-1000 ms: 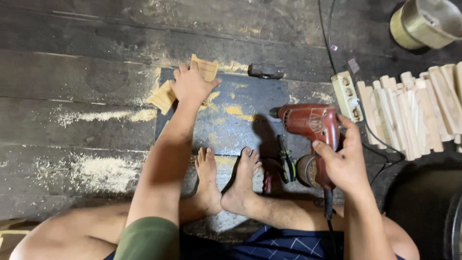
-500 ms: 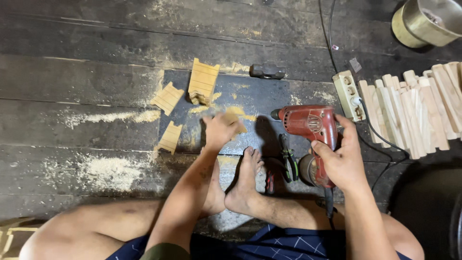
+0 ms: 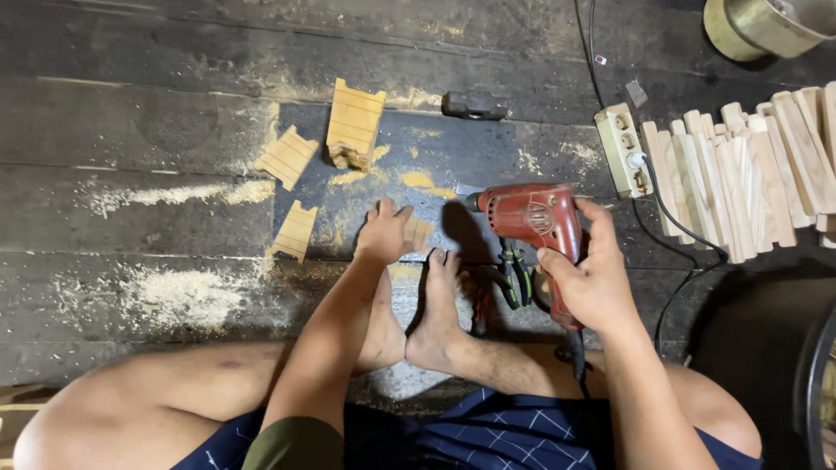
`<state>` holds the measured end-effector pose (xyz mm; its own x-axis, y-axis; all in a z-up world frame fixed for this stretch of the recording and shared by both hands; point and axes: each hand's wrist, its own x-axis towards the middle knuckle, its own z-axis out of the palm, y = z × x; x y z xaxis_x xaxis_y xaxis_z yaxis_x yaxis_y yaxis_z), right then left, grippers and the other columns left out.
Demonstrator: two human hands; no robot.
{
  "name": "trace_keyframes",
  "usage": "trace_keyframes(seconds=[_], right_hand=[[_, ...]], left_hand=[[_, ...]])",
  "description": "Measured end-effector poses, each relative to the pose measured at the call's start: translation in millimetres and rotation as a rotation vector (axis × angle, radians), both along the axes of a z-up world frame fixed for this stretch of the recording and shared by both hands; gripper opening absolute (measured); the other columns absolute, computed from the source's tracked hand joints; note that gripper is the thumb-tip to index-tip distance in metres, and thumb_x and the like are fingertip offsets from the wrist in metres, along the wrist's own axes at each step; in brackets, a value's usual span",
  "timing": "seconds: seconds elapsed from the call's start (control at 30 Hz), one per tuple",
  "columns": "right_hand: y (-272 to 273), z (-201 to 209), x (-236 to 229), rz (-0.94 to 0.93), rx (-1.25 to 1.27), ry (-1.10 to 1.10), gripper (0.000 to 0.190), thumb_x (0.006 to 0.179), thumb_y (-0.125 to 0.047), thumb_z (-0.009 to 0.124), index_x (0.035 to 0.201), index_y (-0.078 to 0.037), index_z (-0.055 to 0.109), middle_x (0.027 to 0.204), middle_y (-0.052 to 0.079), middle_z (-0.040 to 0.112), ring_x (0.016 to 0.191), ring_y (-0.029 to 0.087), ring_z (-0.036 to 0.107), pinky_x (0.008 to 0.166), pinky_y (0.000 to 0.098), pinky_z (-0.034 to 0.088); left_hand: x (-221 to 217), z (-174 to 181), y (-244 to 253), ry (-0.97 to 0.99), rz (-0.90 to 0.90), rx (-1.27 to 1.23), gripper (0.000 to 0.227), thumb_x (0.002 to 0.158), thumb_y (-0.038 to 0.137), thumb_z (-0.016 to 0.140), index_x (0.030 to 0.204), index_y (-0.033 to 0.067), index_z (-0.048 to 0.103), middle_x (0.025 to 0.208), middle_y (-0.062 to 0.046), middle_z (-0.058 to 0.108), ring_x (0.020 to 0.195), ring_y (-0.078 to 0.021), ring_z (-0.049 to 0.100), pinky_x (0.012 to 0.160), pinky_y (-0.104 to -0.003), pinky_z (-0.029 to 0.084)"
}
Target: The person sits on the floor and uses a red power drill to make holes in small wooden pieces. They repeatedly pick up a piece, drill into it, and place it aside, continuing this process with multiple pieces.
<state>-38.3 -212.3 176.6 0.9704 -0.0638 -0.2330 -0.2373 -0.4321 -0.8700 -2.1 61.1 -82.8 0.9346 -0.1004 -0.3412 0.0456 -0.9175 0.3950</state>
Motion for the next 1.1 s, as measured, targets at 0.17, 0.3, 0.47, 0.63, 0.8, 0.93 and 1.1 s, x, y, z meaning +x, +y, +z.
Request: trace_keyframes(seconds=[0.17, 0.3, 0.47, 0.63, 0.8, 0.93, 1.1], right_hand=[[16, 9, -9, 0.037, -0.032, 0.031, 0.073, 0.084, 0.005, 0.070, 0.149, -0.004, 0.039, 0.091, 0.031, 0.065, 0.061, 0.036, 0.069, 0.047, 0.0440, 0.062], [16, -3, -7, 0.067, -0.057, 0.047, 0.071, 0.084, 0.003, 0.070, 0.148, -0.005, 0.041, 0.089, 0.031, 0.067, 0.057, 0.035, 0.070, 0.047, 0.0435, 0.061], [30, 2, -12, 0.129, -0.105, 0.056, 0.072, 0.084, 0.002, 0.071, 0.148, -0.003, 0.040, 0.084, 0.031, 0.068, 0.052, 0.032, 0.070, 0.045, 0.0420, 0.060], [40, 3, -14, 0.159, -0.182, 0.073, 0.073, 0.082, -0.001, 0.074, 0.148, -0.005, 0.043, 0.085, 0.029, 0.070, 0.053, 0.032, 0.071, 0.052, 0.0412, 0.059], [59, 16, -12, 0.283, -0.386, 0.060, 0.073, 0.083, -0.013, 0.077, 0.149, -0.011, 0.046, 0.096, 0.035, 0.070, 0.080, 0.052, 0.072, 0.068, 0.0577, 0.052], [73, 19, -5, 0.328, -0.438, 0.099, 0.072, 0.084, -0.014, 0.076, 0.150, -0.014, 0.045, 0.094, 0.033, 0.070, 0.078, 0.050, 0.072, 0.069, 0.0564, 0.052], [105, 43, -9, 0.411, -0.456, 0.225, 0.064, 0.088, -0.012, 0.058, 0.147, -0.016, 0.033, 0.102, 0.014, 0.072, 0.051, 0.032, 0.071, 0.067, 0.0420, 0.056]], left_hand=[[-4, -25, 1, 0.007, 0.084, -0.126, 0.065, 0.081, 0.034, 0.083, 0.140, 0.0192, 0.060, 0.133, -0.018, 0.045, 0.115, -0.0517, 0.062, 0.101, -0.052, 0.056], [4, -71, 6, -0.088, 0.078, -0.180, 0.055, 0.080, 0.031, 0.085, 0.130, 0.0178, 0.069, 0.126, -0.018, 0.050, 0.110, -0.0532, 0.065, 0.097, -0.053, 0.058], [4, -67, 9, -0.095, 0.048, -0.181, 0.057, 0.075, 0.032, 0.089, 0.128, 0.0205, 0.071, 0.126, -0.016, 0.051, 0.112, -0.0512, 0.065, 0.099, -0.052, 0.057], [5, -41, 7, -0.083, 0.060, -0.201, 0.055, 0.074, 0.032, 0.089, 0.125, 0.0239, 0.072, 0.127, -0.014, 0.051, 0.113, -0.0492, 0.066, 0.099, -0.051, 0.058], [-3, 18, -16, -0.570, 0.269, -0.558, 0.036, 0.090, 0.026, 0.072, 0.115, 0.0006, 0.075, 0.107, -0.024, 0.068, 0.106, -0.0466, 0.067, 0.100, -0.051, 0.051], [6, 86, -53, -0.417, 0.130, -1.284, 0.049, 0.105, 0.049, 0.049, 0.125, 0.0119, 0.074, 0.131, -0.019, 0.068, 0.130, -0.0426, 0.058, 0.114, -0.049, 0.042], [15, 117, -52, -0.211, 0.052, -1.175, 0.075, 0.082, 0.088, 0.022, 0.072, 0.0195, 0.050, 0.068, 0.005, 0.054, 0.063, -0.0140, 0.051, 0.066, -0.031, 0.039]])
